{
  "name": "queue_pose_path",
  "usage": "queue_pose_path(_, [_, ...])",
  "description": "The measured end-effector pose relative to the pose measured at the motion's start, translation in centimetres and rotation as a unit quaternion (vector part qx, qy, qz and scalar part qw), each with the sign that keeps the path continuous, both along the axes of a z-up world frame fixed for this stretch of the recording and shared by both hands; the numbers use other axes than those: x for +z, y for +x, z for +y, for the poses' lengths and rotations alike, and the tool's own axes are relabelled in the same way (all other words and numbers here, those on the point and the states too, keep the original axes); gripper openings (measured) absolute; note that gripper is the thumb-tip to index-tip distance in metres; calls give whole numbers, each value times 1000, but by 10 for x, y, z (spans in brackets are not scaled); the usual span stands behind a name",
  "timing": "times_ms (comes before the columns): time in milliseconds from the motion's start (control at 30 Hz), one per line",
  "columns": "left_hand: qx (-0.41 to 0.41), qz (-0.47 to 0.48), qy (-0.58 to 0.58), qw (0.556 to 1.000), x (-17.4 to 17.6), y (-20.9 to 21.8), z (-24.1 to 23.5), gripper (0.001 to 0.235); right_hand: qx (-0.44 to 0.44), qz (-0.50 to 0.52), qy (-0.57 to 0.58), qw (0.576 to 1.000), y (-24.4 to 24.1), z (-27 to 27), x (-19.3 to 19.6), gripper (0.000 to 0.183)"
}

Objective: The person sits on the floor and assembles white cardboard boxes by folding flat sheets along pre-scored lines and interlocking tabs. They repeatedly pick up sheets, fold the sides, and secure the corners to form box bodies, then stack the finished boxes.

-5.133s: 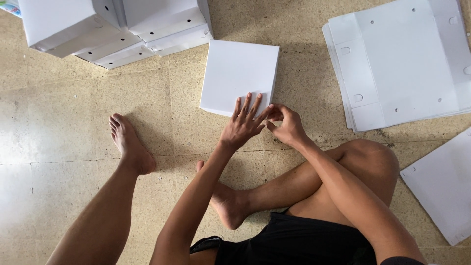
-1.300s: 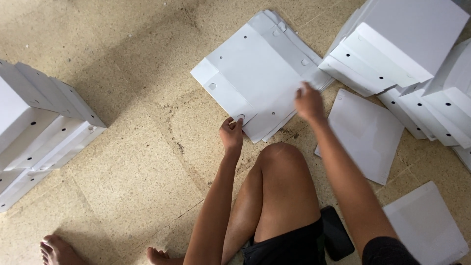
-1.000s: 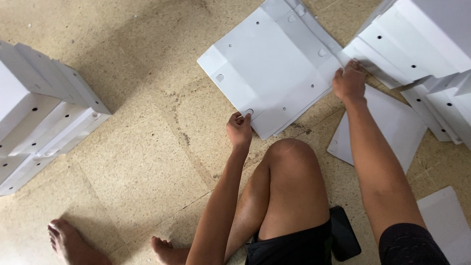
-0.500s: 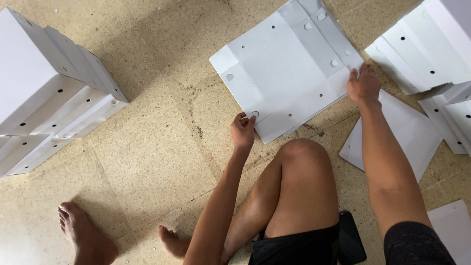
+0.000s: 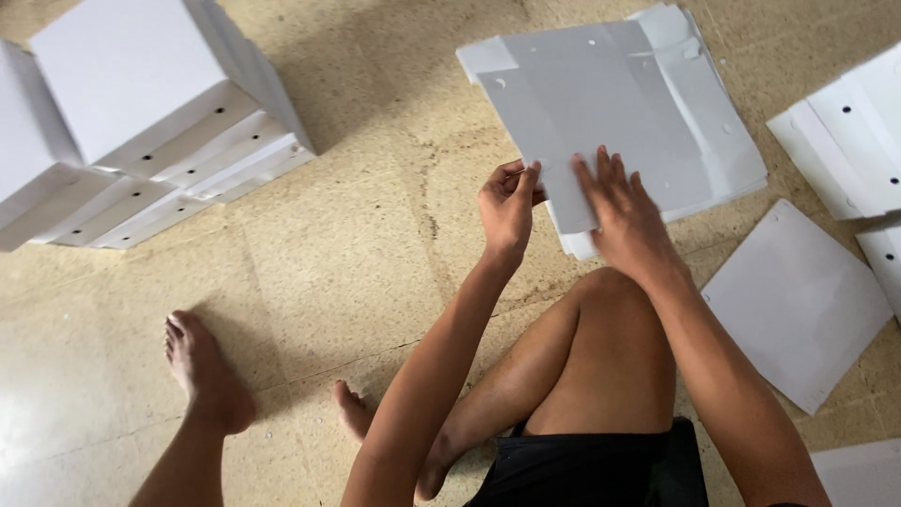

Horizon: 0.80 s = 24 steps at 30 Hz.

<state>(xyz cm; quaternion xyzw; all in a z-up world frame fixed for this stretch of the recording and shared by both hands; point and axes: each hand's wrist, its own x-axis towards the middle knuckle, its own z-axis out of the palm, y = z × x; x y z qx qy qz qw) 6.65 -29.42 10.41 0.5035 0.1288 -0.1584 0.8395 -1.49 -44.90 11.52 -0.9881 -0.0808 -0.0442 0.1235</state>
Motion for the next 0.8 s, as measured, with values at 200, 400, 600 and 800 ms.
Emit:
queue_pose_path(200, [-155,-243,246,926,20,-48,58,46,-169,-291,12,941,53,-49,57,51])
queue_pose_path(400, [-110,-221,359,900,-2,-54,135,50,-35,-425,82,901,17,39,177,23])
queue_pose_path(600, [-44,-518,507,688,39,-46,194,79,-327,-282,471,770,-28,131,124,37])
queue_pose_path(800, [-274,-508,660,481,-37,-123,227,85,-466,-21,480,743,-79,198,-71,66])
